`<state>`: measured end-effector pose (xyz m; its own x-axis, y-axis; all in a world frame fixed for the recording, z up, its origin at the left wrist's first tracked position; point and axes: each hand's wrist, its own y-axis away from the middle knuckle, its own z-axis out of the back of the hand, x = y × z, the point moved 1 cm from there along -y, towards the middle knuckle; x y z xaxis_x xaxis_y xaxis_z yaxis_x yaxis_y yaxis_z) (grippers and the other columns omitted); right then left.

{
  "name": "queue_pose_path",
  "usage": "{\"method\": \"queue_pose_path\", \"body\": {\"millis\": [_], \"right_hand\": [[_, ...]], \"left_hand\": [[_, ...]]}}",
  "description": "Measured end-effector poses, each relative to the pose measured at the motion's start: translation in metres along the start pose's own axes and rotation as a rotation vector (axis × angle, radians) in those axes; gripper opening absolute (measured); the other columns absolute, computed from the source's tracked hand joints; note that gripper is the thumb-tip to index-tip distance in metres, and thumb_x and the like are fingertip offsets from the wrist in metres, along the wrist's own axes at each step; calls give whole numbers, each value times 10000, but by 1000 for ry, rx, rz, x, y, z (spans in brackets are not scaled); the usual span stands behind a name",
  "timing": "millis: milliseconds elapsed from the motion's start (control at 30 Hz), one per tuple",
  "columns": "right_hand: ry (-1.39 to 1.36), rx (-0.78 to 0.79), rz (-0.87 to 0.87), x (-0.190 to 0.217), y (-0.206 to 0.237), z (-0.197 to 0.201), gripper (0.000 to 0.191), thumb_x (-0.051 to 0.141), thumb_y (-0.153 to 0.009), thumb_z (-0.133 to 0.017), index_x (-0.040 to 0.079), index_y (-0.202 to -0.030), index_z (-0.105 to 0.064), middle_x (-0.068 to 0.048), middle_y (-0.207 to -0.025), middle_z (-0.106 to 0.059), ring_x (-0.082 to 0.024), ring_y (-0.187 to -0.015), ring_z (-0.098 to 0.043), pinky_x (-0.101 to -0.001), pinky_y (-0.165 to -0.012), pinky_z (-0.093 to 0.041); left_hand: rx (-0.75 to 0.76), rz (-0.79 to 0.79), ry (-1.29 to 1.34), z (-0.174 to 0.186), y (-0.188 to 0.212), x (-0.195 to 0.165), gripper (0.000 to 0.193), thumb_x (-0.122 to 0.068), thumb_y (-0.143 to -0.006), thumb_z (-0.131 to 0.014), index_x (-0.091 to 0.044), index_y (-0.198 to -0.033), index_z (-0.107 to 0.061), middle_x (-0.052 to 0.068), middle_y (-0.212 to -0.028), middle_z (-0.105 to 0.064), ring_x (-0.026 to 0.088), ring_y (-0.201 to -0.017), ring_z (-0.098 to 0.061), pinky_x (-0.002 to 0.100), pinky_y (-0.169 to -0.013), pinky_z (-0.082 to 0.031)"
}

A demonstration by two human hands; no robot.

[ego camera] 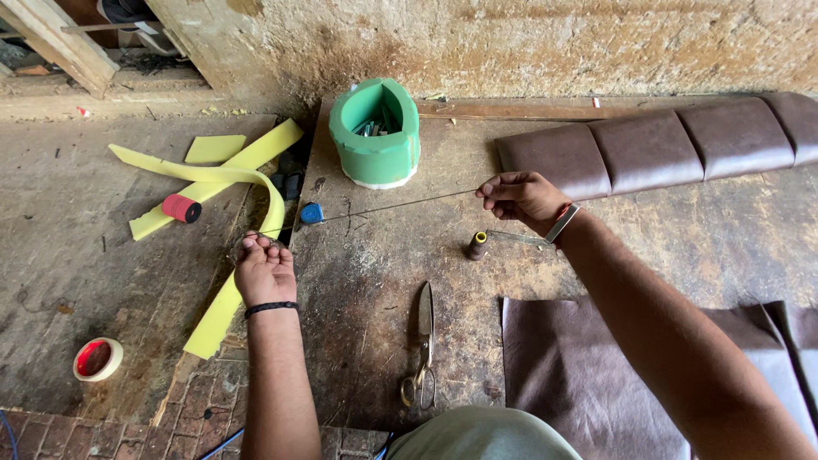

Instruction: The person wraps a brown leather-like sheet around a yellow foam cushion, folds and smooths the edges, and uses a pneumatic staple gun to secure the material. They also handle a spool of thread and needle, preparing to sew, and use scissors to trim excess material.

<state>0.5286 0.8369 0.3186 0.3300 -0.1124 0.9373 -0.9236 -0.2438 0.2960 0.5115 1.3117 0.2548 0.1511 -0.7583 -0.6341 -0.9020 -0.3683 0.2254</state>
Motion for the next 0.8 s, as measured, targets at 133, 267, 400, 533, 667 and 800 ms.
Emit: {"method": "queue_pose_path", "body": {"millis": [133, 267, 400, 533, 667, 800], "right_hand": [[123, -110, -20, -6, 9, 3, 158, 155, -899, -762, 47, -1014, -753, -53, -877, -760, -135, -767, -681, -282, -729, -579], [309, -237, -42, -8, 18, 5, 180, 211, -884, -776, 89, -1017, -773, -41, -909, -792, -126, -777, -707, -293, -694, -564], [488, -415, 19, -6, 27, 10, 191, 285, -916, -774, 122, -1012, -801, -36, -937, -795, -107, -812, -710, -309, -720, -563], [598, -543, 143, 4, 35, 18, 202, 295, -900, -787, 140, -1028, -805, -17, -955, -804, -97, -854, -731, -276, -787, -594], [896, -560, 294, 20, 45, 13, 153, 270, -933, -768, 174, -1043, -812, 9, -982, -796, -110, -846, -750, -292, -754, -608], [1045, -430, 382, 38, 52, -14, 87, 276, -955, -765, 201, -953, -809, 51, -896, -795, -114, -764, -772, -298, -695, -628]], "left_hand": [[-3, -12, 9, 1, 4, 1, 168, -268, -1061, -582, -203, -921, -647, -84, -811, -602, 81, -688, -510, 264, -732, -469], [-91, 39, -18, 2, 6, 10, 148, -268, -1052, -612, -189, -938, -664, -78, -801, -594, 74, -675, -499, 264, -724, -465], [-64, 61, -42, 7, 8, 23, 116, -256, -1041, -614, -182, -962, -656, -70, -807, -592, 78, -682, -489, 277, -717, -464], [-37, 65, -178, 7, 16, 29, 118, -241, -1067, -647, -141, -1115, -687, -27, -930, -624, 111, -796, -532, 310, -770, -476], [-105, -23, -953, -16, 35, 29, 445, -159, -930, -628, -155, -1360, -516, 129, -1354, -571, 274, -1223, -598, 466, -1002, -514], [256, -170, -1110, -69, 68, 45, 419, -197, -900, -649, -100, -1307, -623, 162, -1389, -626, 264, -1283, -613, 480, -1069, -508]]}}
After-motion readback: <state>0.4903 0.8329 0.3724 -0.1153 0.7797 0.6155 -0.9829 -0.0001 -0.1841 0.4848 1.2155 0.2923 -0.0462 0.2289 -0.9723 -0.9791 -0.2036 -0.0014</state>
